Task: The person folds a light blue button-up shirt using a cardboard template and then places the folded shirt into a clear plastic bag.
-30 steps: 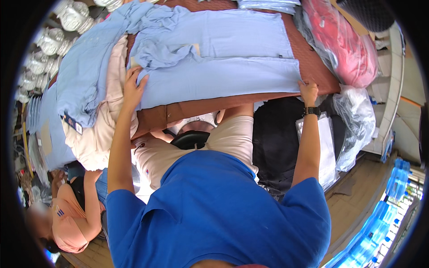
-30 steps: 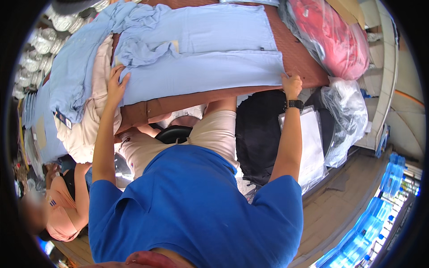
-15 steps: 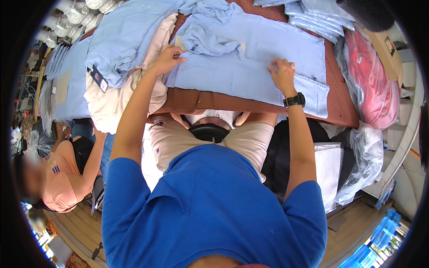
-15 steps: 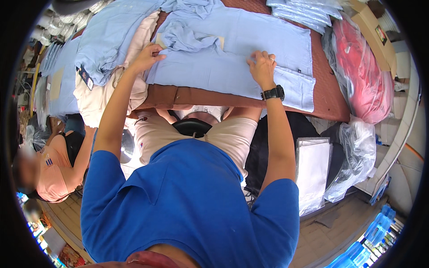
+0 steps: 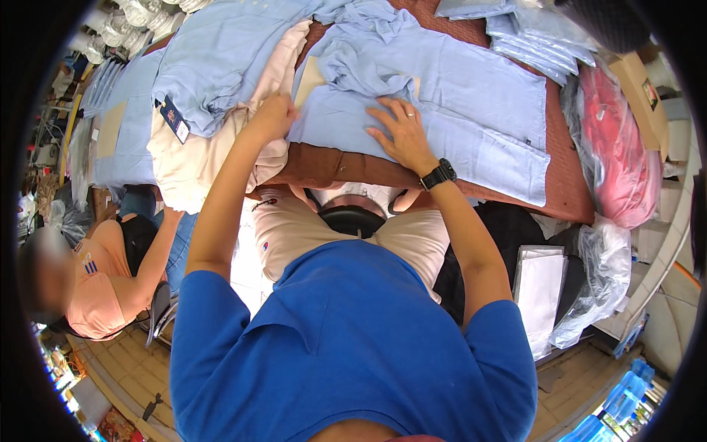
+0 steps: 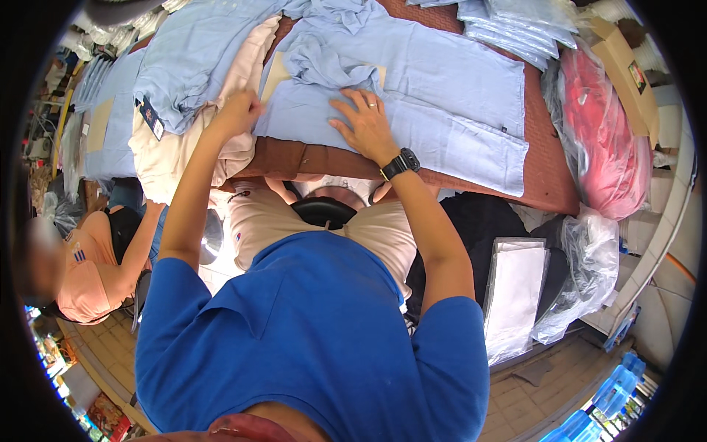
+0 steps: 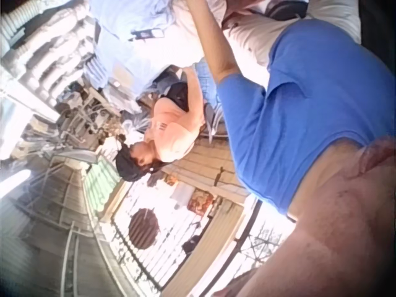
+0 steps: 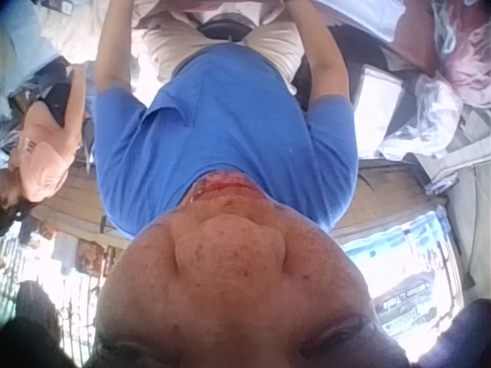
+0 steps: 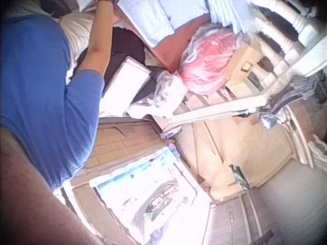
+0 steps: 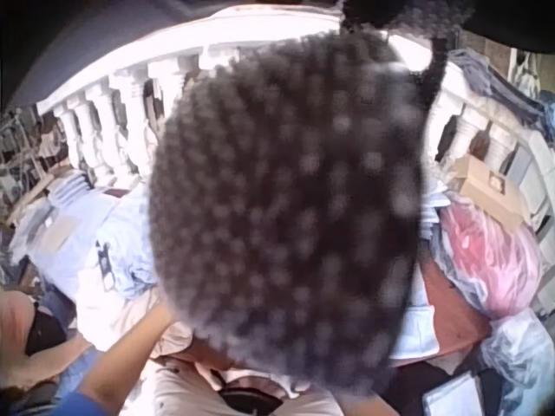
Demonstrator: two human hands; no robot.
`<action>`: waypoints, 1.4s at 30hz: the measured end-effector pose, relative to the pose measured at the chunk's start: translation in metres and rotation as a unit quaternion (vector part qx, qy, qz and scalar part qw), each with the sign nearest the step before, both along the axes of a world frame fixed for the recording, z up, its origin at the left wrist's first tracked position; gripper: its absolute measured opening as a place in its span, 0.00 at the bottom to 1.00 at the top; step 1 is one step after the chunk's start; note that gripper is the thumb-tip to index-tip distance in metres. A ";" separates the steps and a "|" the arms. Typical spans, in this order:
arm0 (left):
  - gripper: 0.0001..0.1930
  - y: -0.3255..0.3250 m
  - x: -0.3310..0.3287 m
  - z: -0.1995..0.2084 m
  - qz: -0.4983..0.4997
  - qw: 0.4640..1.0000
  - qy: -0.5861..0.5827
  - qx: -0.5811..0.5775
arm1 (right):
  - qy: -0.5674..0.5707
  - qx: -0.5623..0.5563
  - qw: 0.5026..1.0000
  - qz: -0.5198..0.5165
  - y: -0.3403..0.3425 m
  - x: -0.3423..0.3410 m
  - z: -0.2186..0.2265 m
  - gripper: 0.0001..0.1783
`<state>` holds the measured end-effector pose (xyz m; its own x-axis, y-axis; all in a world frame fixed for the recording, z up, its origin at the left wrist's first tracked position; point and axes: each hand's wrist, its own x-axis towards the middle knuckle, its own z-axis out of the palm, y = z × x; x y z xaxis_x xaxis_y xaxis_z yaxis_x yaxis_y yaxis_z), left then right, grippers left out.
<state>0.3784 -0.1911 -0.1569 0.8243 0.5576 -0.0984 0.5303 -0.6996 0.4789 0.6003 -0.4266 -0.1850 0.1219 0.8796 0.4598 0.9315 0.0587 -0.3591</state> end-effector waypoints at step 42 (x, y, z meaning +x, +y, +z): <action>0.06 -0.058 0.064 -0.036 -0.062 0.937 -0.339 0.057 | 0.165 -0.100 0.978 -0.081 0.216 0.080 0.052 0.23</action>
